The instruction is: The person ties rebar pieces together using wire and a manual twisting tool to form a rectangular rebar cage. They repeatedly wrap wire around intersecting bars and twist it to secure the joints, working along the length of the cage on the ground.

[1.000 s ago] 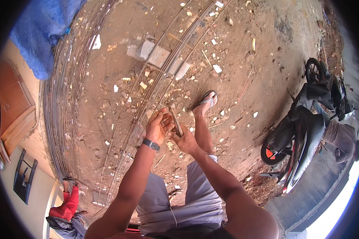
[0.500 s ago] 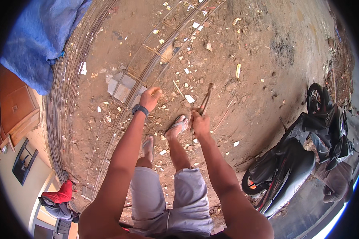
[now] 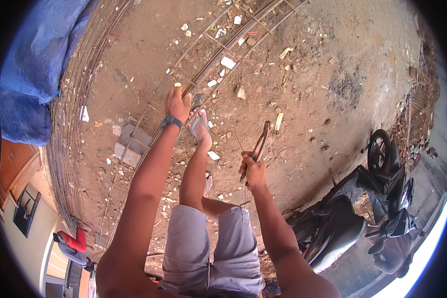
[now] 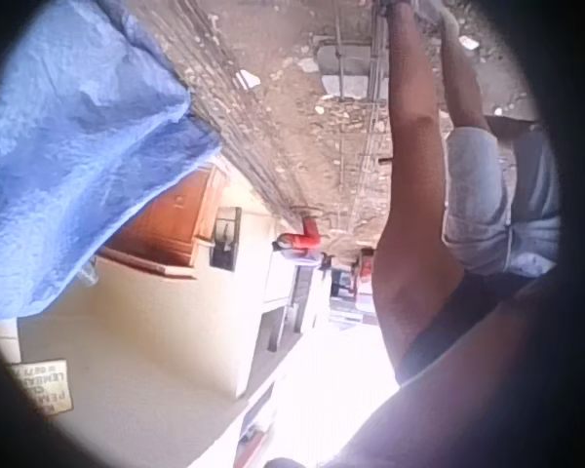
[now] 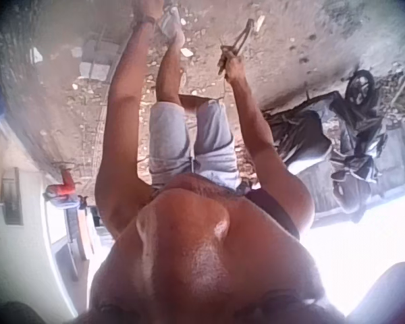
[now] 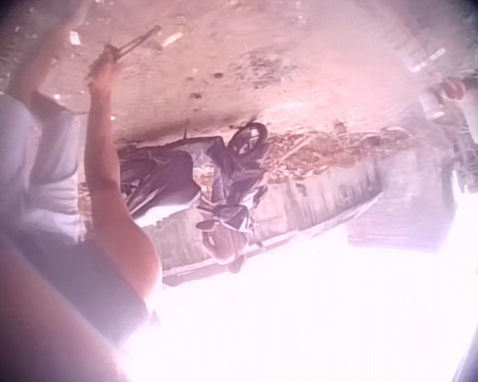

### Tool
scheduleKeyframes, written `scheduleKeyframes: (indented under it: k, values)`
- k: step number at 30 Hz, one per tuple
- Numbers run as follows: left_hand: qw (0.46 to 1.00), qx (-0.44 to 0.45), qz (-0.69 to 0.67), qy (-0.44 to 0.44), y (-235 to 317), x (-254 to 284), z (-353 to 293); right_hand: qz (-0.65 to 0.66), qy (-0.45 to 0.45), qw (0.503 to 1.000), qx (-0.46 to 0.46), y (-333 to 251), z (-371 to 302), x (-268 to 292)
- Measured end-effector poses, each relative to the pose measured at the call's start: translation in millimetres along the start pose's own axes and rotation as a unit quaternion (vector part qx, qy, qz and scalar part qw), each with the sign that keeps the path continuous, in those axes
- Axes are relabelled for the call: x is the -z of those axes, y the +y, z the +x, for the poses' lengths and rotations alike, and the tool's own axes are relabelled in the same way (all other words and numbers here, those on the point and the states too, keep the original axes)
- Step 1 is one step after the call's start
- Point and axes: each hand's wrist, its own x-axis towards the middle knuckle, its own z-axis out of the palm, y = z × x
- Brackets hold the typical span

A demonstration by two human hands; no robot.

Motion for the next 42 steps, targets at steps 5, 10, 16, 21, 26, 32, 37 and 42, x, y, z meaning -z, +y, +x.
scheduleKeyframes:
  k: [5,10,16,21,26,32,37,42]
  values:
    - [0.925,0.173,-0.194,-0.278,-43,-17,58,-0.029,-0.014,0.999,0.025,-68,31,-8]
    - [0.831,0.244,-0.232,-0.443,-57,-7,83,-0.049,-0.044,0.998,0.007,-128,58,-17]
    - [0.824,0.207,-0.158,-0.503,-41,-3,99,-0.026,-0.169,0.983,0.060,-152,121,-43]
    - [0.845,0.248,-0.277,-0.384,-45,-7,68,-0.084,-0.171,0.959,0.210,-139,193,-80]
    - [0.856,0.240,-0.251,-0.383,-49,-13,65,-0.013,-0.122,0.975,0.184,-136,223,-136]
    - [0.820,0.232,-0.158,-0.498,5,2,79,-0.129,-0.199,0.951,0.200,-173,193,-124]
    - [0.820,0.267,-0.229,-0.451,-30,-24,79,-0.088,-0.150,0.976,0.127,-169,213,-128]
    - [0.844,0.204,-0.291,-0.402,4,4,69,-0.058,-0.111,0.985,0.120,-160,204,-107]
